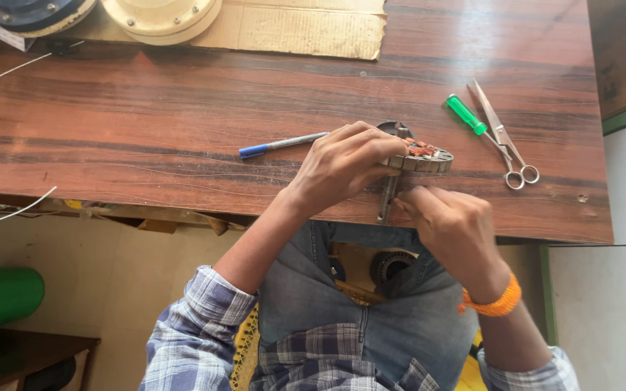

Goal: The person winds copper wire around the slots of a stator core held in a bench vise. They rotate the stator and guide the wire by hand, continuing the winding process throughout the clip.

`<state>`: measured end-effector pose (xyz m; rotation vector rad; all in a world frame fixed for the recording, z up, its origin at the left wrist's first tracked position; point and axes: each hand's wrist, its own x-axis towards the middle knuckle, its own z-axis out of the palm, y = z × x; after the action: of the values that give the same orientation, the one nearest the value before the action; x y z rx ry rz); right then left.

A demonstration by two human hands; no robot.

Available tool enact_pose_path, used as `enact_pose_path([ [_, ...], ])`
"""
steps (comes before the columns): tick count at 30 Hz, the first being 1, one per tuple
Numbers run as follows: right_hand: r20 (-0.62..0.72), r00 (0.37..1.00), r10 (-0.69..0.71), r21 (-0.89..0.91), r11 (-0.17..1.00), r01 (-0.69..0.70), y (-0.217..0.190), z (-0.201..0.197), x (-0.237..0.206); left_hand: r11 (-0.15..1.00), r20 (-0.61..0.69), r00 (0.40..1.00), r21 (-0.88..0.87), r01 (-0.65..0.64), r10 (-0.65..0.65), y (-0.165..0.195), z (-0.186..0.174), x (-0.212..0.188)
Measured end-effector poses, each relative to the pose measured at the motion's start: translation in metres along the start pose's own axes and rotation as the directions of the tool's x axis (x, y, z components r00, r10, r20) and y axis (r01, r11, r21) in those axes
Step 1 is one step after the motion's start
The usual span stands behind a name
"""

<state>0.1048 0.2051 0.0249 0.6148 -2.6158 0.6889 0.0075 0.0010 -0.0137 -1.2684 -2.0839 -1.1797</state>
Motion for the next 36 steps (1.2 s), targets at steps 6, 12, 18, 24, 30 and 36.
enact_pose_path([
  [6, -0.073, 0.992, -0.106, 0.013, 0.994, 0.108, 0.016, 0.017, -0.014, 0.905, 0.078, 0.968, 0.344, -0.252, 0.240, 0.005, 0.001, -0.011],
  [12, -0.040, 0.999, 0.014, 0.066, 0.998, -0.012, 0.000, -0.023, -0.019, 0.859, 0.048, 0.967, 0.450, -0.245, 0.250, 0.016, -0.001, -0.029],
  [18, -0.046, 0.997, 0.068, 0.014, 0.998, -0.067, -0.026, -0.045, 0.007, 0.939, -0.235, 0.911, -0.144, 0.313, -0.340, 0.044, 0.026, -0.040],
  [24, -0.003, 0.998, 0.059, 0.100, 0.993, -0.059, -0.016, -0.031, 0.064, 0.192, 0.081, 0.553, -0.888, 0.418, -0.829, 0.054, 0.047, -0.037],
  [30, 0.282, 0.921, 0.267, 0.209, 0.920, -0.331, 0.009, -0.023, 0.094, 0.019, 0.152, 0.481, -0.943, 0.333, -0.864, 0.055, 0.047, -0.039],
  [36, 0.352, 0.830, 0.433, 0.198, 0.832, -0.518, 0.043, -0.012, 0.087, 0.008, 0.154, 0.407, -0.929, 0.369, -0.900, 0.050, 0.052, -0.034],
])
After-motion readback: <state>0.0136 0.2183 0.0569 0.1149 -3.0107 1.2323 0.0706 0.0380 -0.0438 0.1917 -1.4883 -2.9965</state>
